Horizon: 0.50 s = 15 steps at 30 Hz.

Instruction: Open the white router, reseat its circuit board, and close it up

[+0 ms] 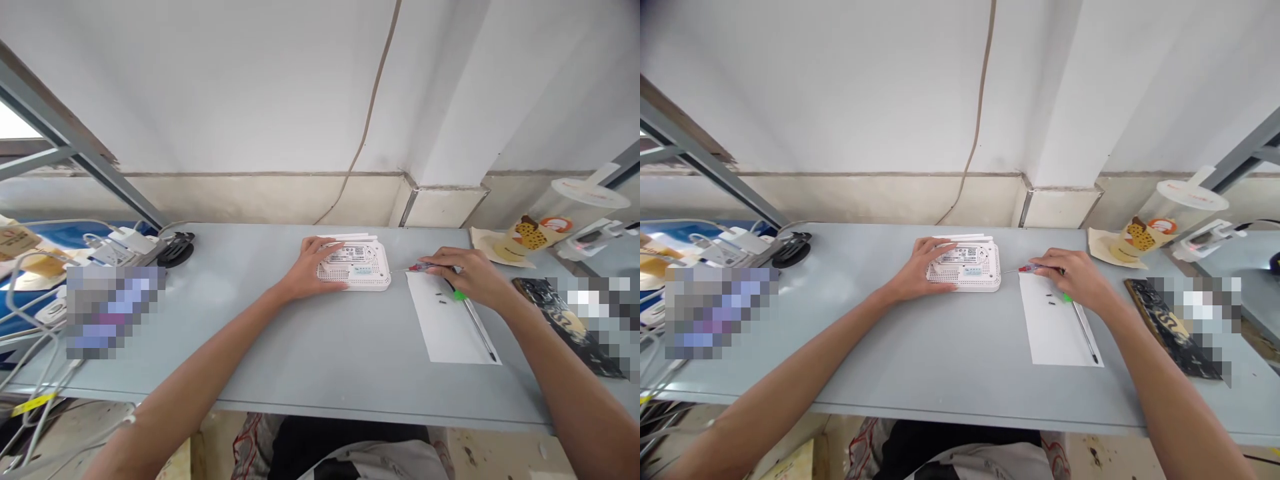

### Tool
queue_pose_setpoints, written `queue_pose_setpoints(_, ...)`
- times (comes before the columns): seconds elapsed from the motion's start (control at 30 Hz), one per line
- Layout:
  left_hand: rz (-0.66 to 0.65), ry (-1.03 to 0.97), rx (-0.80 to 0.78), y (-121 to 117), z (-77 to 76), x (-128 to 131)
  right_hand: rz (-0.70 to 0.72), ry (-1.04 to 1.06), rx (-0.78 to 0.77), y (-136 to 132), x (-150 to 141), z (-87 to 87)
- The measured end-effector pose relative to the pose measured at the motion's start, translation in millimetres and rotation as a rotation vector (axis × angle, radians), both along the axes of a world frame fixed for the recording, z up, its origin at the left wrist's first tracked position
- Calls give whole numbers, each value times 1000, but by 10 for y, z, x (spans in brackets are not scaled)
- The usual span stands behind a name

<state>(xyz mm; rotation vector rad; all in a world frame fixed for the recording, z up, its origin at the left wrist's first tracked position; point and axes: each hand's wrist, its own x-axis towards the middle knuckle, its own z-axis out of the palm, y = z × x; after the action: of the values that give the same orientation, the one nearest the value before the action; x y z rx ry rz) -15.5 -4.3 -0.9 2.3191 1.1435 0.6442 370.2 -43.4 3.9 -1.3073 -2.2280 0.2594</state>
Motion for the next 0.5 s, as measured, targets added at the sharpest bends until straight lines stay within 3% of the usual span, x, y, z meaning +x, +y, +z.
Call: queue_pose_setpoints(0.5,-52,-1,-12,64,28,-37,29,-50,-86,19,-8,-5)
